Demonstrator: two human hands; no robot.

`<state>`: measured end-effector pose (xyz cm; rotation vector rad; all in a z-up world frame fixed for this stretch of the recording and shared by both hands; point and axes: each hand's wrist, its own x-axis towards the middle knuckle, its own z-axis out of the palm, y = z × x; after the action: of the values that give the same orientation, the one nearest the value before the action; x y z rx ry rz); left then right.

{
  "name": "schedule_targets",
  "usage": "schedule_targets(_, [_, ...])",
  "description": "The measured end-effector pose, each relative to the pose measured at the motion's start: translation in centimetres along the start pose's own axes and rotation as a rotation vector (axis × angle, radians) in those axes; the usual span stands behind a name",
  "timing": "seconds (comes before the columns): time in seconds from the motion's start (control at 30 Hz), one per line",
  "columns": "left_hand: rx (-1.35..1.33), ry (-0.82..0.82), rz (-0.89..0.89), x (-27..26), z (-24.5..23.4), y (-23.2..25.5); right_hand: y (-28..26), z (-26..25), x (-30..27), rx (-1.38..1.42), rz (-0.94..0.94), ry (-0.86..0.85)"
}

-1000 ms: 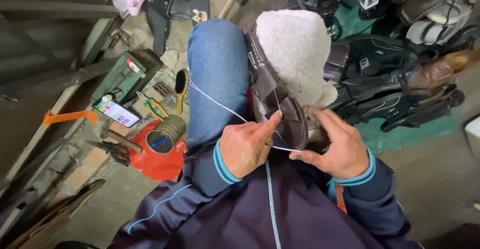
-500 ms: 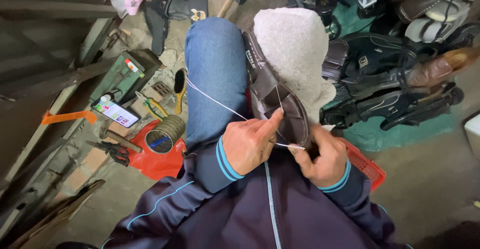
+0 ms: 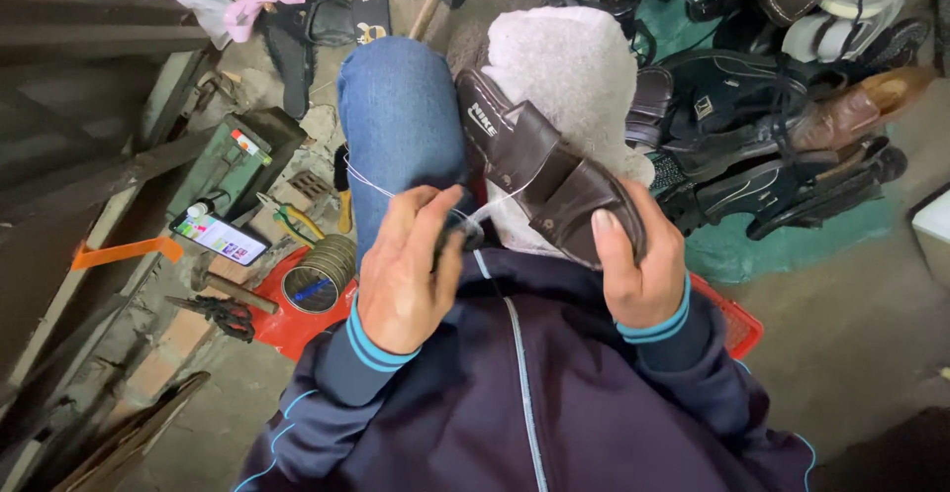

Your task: Hand-stitching a sandal strap using a needle and thread.

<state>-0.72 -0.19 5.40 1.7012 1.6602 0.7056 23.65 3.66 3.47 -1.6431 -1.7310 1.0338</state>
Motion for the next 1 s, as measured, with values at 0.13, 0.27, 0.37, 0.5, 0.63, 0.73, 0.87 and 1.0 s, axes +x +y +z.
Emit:
schedule_targets(0.13, [-0.053,-0.01,0.02,-0.2,0.2,0.6,0.0,0.3,0.9,0.217,0.051,-0.037])
schedule_targets(0.27, [-0.01,-0.019,0.077,0.0,1.5,1.1,0.9,0.3,1.3,0.247,0.046,-0.051])
schedule_targets(0.37, [0.038,-0.021,0.068,0.2,2.3,0.8,1.3,0.3,0.9,0.264,0.064,-0.057])
schedule_targets(0.5, [0.091,0.02,0.076,0.9,2.8,1.0,1.2,0.4,0.9,0.28,0.058,-0.049])
schedule_targets(0.63, [0.142,0.026,0.08,1.4,2.9,1.2,1.6,0.4,0.8,0.299,0.059,-0.048])
schedule_targets(0.73, [0.153,0.017,0.077,1.6,3.1,1.2,1.9,0.5,0.7,0.309,0.069,-0.051])
schedule_targets(0.87, [0.162,0.006,0.069,1.7,3.2,1.2,2.3,0.4,0.6,0.331,0.077,-0.057])
schedule_targets(1.0, [0.175,-0.008,0.067,1.9,3.2,1.3,2.3,0.4,0.7,0.33,0.079,-0.062])
